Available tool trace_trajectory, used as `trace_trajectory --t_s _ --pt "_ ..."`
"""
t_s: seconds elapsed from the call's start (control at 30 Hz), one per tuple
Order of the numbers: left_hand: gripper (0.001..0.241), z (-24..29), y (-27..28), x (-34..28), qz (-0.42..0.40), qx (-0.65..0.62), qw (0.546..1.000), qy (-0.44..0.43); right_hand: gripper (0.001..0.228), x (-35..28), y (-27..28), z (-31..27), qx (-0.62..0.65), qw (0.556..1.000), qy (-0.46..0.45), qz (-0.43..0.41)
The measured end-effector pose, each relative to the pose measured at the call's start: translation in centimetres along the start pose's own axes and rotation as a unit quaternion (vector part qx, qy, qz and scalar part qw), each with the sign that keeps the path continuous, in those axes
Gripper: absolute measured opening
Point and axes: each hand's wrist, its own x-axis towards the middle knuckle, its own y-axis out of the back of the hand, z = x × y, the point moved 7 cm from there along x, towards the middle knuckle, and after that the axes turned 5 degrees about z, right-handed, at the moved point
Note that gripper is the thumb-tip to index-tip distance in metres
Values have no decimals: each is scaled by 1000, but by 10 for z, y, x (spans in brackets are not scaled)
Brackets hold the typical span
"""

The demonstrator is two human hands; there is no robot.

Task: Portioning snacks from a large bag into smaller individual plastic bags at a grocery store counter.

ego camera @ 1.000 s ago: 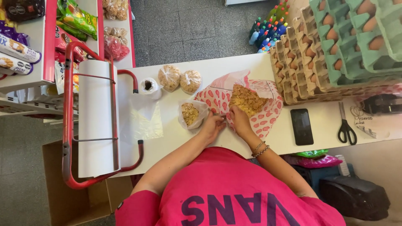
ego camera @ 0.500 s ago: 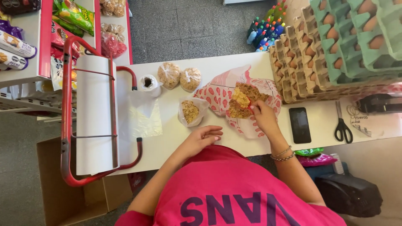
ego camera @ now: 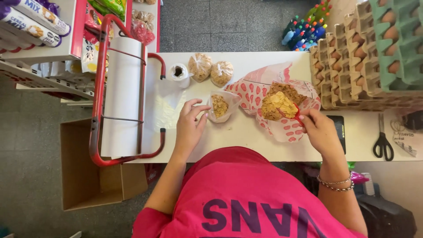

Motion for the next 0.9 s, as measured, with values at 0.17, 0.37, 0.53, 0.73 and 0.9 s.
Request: trace_trajectory --t_s 0.17,0.37,0.53,0.73,0.9 --pt "23 -39 -29 5 -42 -27 997 63 16 -7 -4 -52 7 999 28 -36" --pt "31 -61 -45 12 -54 -59 992 95 18 7 -52 -103 -1 990 92 -109" --pt "33 -64 -46 13 -48 -82 992 86 21 27 -115 -140 -111 962 193 -160" --pt "36 -65 -42 16 -48 -92 991 87 8 5 -167 -179 -419 779 456 103" --pt "36 -70 -42 20 -46 -90 992 79 14 -72 -117 -263 -425 683 560 196"
